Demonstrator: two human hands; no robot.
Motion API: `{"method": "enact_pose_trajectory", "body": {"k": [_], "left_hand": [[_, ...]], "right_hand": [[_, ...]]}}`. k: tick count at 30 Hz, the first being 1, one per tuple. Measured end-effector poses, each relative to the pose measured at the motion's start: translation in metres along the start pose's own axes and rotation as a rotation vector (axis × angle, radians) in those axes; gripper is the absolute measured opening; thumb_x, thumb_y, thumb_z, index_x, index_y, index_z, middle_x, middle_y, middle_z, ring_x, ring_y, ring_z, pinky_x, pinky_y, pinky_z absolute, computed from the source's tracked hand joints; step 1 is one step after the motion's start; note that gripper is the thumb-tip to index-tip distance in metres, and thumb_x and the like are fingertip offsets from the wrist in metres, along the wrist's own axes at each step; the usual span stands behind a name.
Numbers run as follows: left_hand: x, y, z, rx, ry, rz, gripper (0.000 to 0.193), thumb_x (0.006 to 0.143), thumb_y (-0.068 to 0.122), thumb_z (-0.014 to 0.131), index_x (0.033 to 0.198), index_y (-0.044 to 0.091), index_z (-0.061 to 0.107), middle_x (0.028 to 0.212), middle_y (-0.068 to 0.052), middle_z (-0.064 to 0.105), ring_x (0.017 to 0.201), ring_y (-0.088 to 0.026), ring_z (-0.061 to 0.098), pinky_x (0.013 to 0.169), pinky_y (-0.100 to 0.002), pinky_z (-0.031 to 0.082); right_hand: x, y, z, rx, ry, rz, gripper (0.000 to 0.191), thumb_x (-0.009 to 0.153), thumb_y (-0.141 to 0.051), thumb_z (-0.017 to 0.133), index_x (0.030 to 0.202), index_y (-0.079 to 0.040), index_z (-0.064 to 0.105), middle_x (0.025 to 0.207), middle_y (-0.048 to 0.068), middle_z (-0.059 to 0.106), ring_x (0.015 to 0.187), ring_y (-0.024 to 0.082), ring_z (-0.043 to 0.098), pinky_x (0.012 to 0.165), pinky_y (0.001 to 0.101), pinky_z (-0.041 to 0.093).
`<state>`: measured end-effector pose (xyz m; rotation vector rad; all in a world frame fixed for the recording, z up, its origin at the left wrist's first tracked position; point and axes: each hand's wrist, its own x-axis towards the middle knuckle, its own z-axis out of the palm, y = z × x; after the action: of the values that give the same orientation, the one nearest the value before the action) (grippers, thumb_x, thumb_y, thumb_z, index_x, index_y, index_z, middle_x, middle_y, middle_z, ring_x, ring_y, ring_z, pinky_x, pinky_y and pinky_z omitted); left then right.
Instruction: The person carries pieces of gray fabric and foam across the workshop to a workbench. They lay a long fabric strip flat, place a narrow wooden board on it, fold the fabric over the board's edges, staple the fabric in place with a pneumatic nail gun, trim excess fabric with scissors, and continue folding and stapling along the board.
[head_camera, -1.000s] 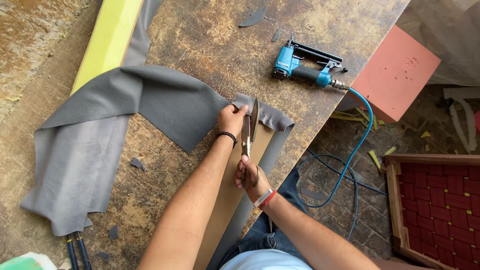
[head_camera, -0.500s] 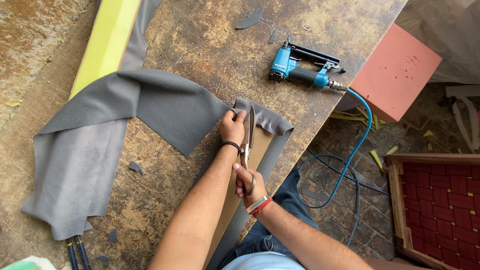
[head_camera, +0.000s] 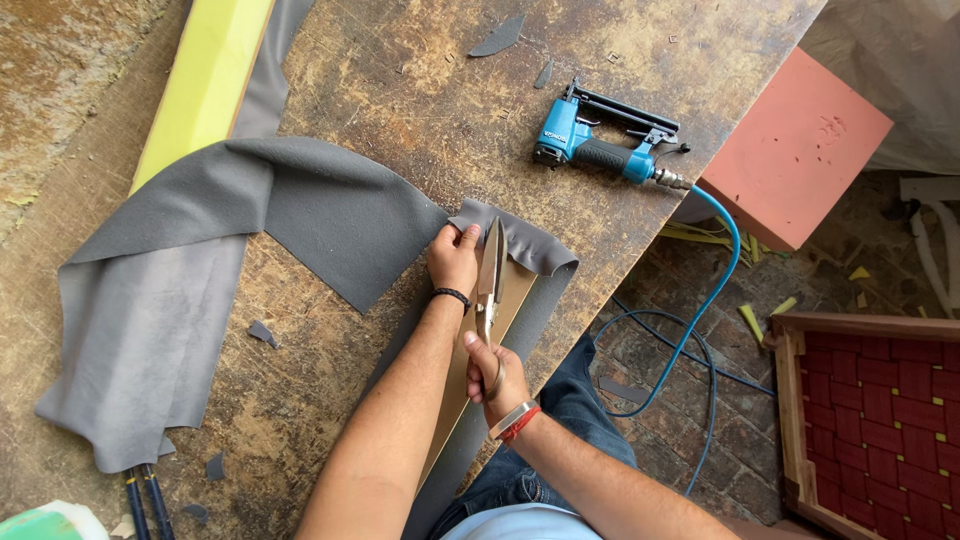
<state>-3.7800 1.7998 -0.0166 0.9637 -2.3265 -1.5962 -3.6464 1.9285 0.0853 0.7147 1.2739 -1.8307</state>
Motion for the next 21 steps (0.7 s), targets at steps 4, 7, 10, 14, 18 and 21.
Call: {"method": "enact_pose_trajectory", "body": {"k": [4, 7, 10, 14, 18, 21], "left_hand": [[0.001, -0.003, -0.001, 0.015, 0.005, -0.005, 0.028, 0.092, 0.030, 0.074, 0.091, 0.002, 0.071, 0.084, -0.010, 0.077, 0.074, -0.021, 0.071, 0.069, -0.037, 0.055], [0.001, -0.002, 0.000, -0.010, 0.004, -0.076, 0.032, 0.095, 0.032, 0.074, 0.089, 0.001, 0.071, 0.081, -0.009, 0.075, 0.071, -0.019, 0.067, 0.069, -0.036, 0.053], [0.001, 0.000, 0.001, -0.004, 0.001, -0.093, 0.035, 0.096, 0.033, 0.074, 0.086, 0.000, 0.070, 0.078, -0.009, 0.074, 0.069, -0.018, 0.064, 0.067, -0.036, 0.052], [-0.001, 0.000, 0.001, -0.064, 0.009, -0.056, 0.029, 0.094, 0.031, 0.073, 0.090, 0.003, 0.071, 0.080, -0.006, 0.075, 0.072, -0.016, 0.067, 0.069, -0.034, 0.053], [-0.004, -0.004, 0.001, -0.039, 0.020, -0.047, 0.027, 0.094, 0.030, 0.072, 0.092, 0.003, 0.071, 0.083, -0.005, 0.076, 0.074, -0.015, 0.068, 0.070, -0.033, 0.054], [-0.003, -0.007, 0.001, -0.017, 0.020, -0.057, 0.026, 0.095, 0.028, 0.072, 0.092, 0.003, 0.071, 0.083, -0.005, 0.076, 0.074, -0.014, 0.067, 0.070, -0.033, 0.053]], "right_hand": [[0.003, -0.011, -0.014, 0.049, -0.018, 0.014, 0.046, 0.092, -0.053, 0.066, 0.074, -0.012, 0.052, 0.058, 0.000, 0.048, 0.044, 0.013, 0.046, 0.041, 0.0276, 0.036], [-0.004, -0.012, -0.025, 0.038, -0.068, 0.016, 0.049, 0.093, -0.053, 0.066, 0.073, -0.011, 0.050, 0.057, 0.001, 0.046, 0.043, 0.014, 0.045, 0.041, 0.0287, 0.034], [-0.007, -0.013, -0.030, 0.004, -0.085, 0.054, 0.048, 0.093, -0.052, 0.065, 0.072, -0.012, 0.050, 0.057, 0.001, 0.045, 0.043, 0.015, 0.044, 0.041, 0.0290, 0.034], [0.003, -0.017, -0.028, -0.019, -0.110, 0.035, 0.047, 0.092, -0.053, 0.064, 0.072, -0.012, 0.051, 0.056, 0.000, 0.046, 0.042, 0.014, 0.045, 0.041, 0.0291, 0.034], [0.011, -0.017, -0.031, -0.054, -0.125, 0.033, 0.049, 0.094, -0.049, 0.071, 0.070, -0.012, 0.050, 0.055, -0.001, 0.045, 0.041, 0.014, 0.041, 0.039, 0.0289, 0.032], [0.012, -0.019, -0.046, -0.057, -0.165, 0.087, 0.050, 0.094, -0.051, 0.069, 0.068, -0.014, 0.048, 0.054, -0.001, 0.043, 0.041, 0.013, 0.040, 0.039, 0.0269, 0.033]]}}
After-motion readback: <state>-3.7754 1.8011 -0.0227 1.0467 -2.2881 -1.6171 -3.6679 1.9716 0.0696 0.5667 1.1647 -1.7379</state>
